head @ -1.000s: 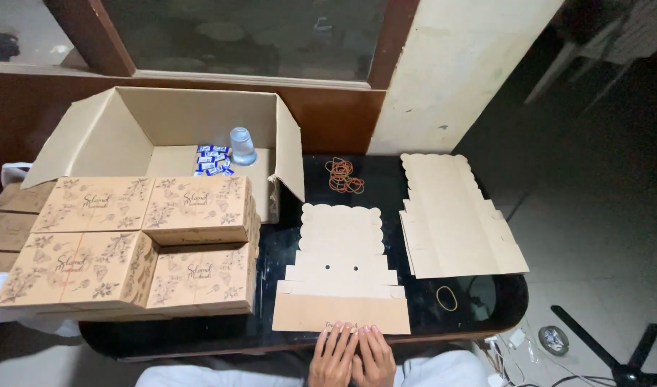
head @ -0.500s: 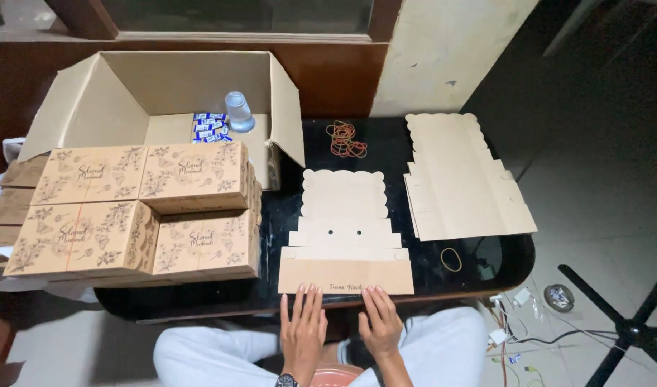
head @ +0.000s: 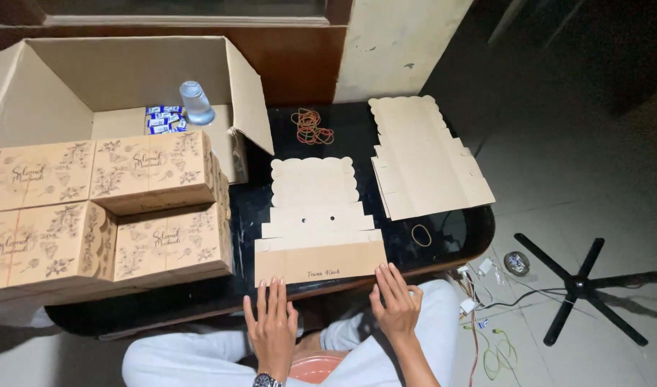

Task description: Folding small cardboard boxes and filling them with snacks and small bottles.

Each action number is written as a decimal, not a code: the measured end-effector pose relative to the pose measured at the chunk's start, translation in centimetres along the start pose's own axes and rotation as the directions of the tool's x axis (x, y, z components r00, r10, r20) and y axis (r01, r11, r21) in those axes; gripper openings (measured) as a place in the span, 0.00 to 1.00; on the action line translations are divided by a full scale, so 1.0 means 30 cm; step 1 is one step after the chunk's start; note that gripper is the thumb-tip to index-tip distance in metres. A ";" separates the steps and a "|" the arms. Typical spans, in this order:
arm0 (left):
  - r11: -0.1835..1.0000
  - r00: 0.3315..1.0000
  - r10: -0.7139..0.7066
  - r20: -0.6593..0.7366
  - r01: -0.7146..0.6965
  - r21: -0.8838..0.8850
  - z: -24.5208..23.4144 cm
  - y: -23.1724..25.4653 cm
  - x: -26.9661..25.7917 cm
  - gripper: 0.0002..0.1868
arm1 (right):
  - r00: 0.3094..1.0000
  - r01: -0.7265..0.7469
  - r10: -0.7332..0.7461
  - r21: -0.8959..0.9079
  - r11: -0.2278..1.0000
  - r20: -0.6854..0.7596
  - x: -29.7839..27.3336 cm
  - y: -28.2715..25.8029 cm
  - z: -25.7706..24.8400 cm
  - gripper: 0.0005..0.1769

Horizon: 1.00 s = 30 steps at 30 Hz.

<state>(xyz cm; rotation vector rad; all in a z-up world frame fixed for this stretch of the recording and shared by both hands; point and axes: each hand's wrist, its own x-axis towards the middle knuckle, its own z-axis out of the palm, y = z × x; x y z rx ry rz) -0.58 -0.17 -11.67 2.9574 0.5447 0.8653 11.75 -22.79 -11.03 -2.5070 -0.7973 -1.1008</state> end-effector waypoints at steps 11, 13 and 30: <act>0.999 0.995 0.004 0.100 -0.001 -0.033 -0.022 -0.072 -0.006 0.26 | 0.991 -0.122 0.123 -0.019 0.992 0.062 -0.042 0.041 0.011 0.19; 0.999 0.994 0.039 0.106 -0.039 -0.002 -0.029 -0.097 -0.007 0.27 | 0.990 -0.134 0.134 -0.018 0.991 0.053 -0.036 0.040 0.013 0.17; 0.913 0.765 0.406 0.501 -0.323 -0.247 0.072 -0.144 0.299 0.64 | 0.742 0.061 -0.203 0.238 0.969 0.639 0.267 0.073 0.055 0.60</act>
